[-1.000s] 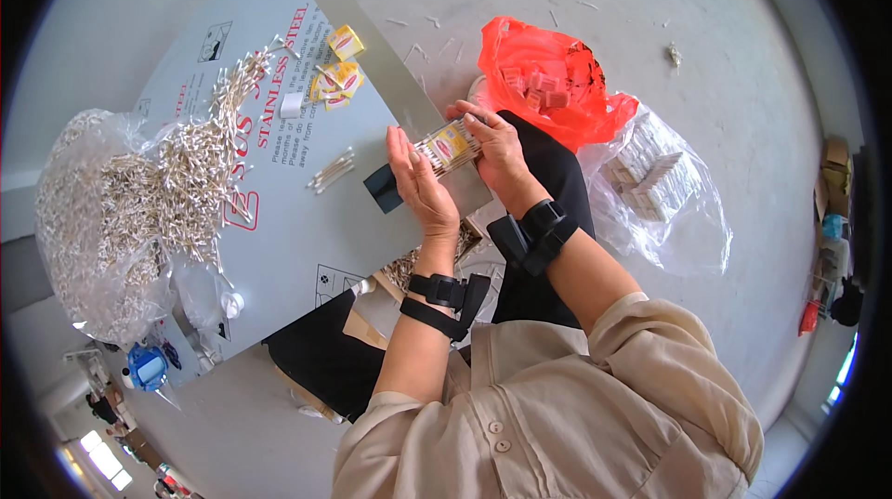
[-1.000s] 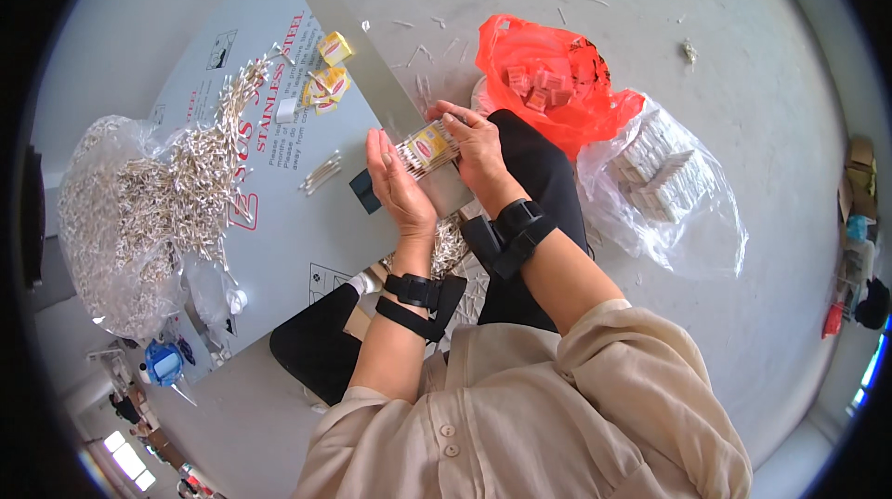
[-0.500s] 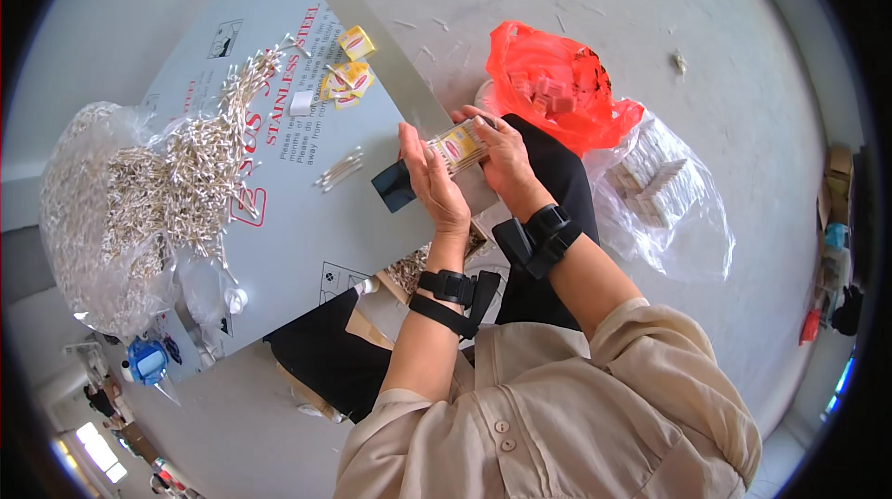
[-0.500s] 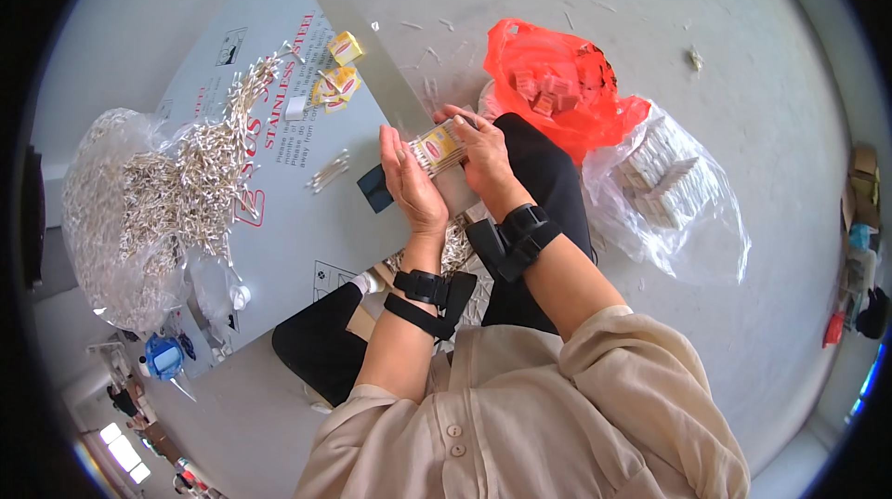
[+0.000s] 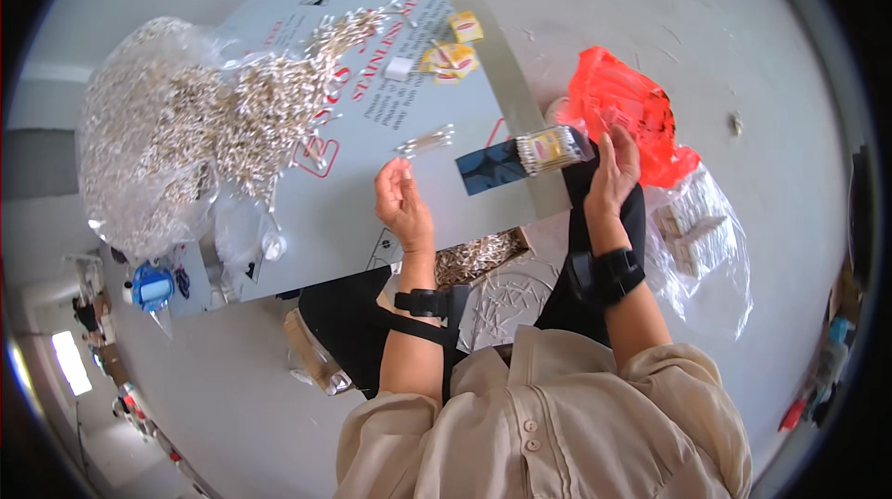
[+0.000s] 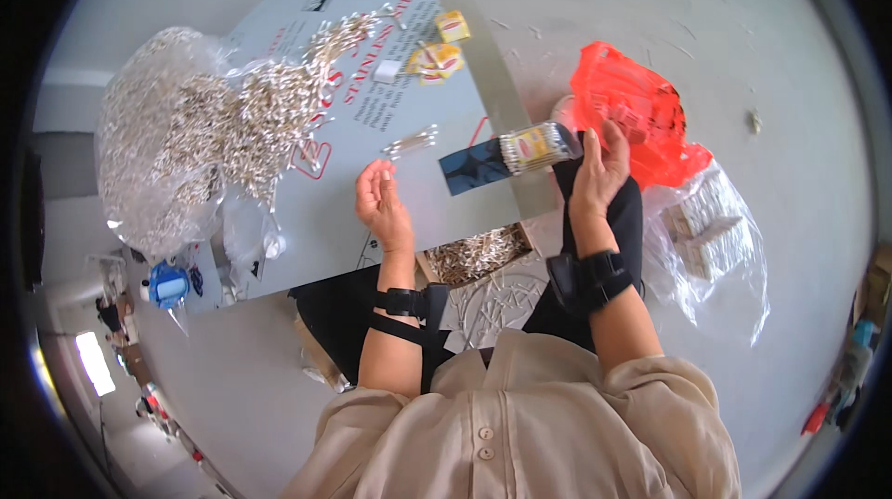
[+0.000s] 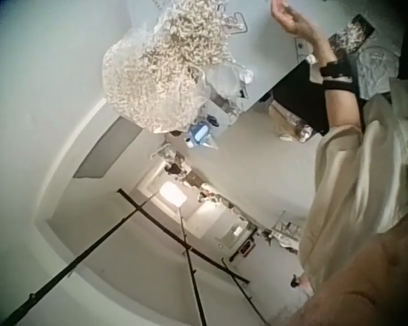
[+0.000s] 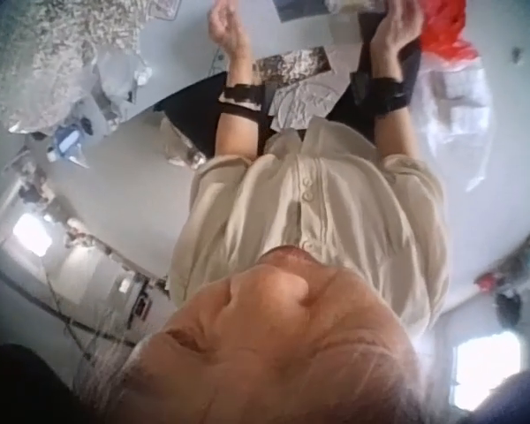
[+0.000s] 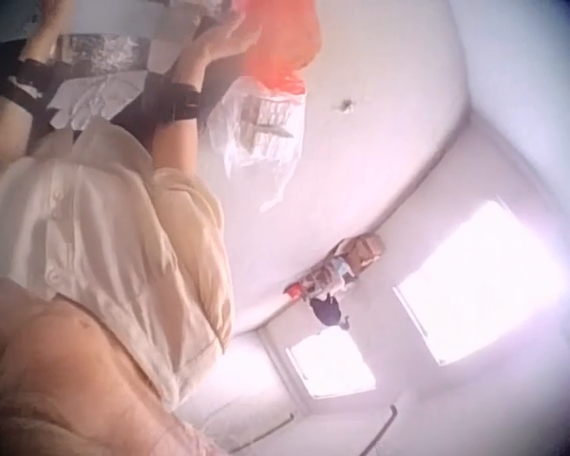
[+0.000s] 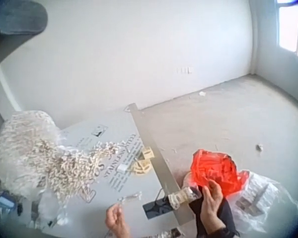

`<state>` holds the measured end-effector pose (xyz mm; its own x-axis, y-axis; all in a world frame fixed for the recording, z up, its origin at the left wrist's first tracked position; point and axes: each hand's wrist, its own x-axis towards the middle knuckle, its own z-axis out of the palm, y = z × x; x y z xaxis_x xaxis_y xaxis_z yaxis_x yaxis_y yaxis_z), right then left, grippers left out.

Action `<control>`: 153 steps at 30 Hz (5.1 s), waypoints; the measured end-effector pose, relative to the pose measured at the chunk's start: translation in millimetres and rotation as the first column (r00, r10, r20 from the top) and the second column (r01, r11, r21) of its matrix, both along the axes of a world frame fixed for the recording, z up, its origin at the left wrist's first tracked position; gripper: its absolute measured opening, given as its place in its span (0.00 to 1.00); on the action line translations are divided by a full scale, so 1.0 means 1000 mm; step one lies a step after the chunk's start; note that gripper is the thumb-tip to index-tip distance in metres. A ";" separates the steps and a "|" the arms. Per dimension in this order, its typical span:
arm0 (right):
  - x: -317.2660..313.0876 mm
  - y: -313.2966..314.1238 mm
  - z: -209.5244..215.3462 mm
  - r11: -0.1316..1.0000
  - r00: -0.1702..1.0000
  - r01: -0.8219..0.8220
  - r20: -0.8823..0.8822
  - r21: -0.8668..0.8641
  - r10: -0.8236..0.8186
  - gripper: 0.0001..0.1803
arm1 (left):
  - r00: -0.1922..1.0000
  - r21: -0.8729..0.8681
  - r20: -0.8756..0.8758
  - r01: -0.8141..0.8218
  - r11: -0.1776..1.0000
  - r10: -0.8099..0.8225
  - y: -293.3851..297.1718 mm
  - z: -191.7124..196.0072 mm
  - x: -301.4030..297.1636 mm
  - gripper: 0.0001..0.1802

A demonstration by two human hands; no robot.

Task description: The person is manually packaging cotton swabs into small plastic sleeves and sealing them with adhesive stickers.

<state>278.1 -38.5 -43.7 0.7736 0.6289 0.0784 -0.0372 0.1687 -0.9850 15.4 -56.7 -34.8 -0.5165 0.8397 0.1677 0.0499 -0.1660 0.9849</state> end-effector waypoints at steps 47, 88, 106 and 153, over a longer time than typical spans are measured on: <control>-0.167 0.004 0.036 0.580 -0.006 -0.659 0.774 -0.479 0.633 0.09 | 0.382 -0.227 -0.914 -0.193 0.954 -0.140 0.067 0.023 -0.110 0.11; -0.155 0.011 0.013 0.638 0.272 -0.721 0.737 -0.269 0.619 0.10 | 0.621 -0.079 -0.769 0.144 0.986 -0.152 -0.044 0.014 -0.071 0.11; -0.140 0.018 0.011 0.639 0.203 -0.715 0.790 -0.284 0.578 0.12 | 0.554 -0.074 -0.831 -0.019 0.997 -0.051 -0.047 0.007 -0.077 0.10; -0.142 -0.020 0.022 0.715 0.691 -0.692 0.200 -0.095 0.695 0.16 | 0.213 -0.510 -0.838 0.020 0.860 -0.502 -0.029 0.022 -0.004 0.46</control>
<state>135.9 -58.3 -21.3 0.0824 0.9817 0.1715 0.0636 0.1666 -0.9840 11.2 -85.2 -12.8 0.0704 0.9968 0.0371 0.9693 -0.0771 0.2335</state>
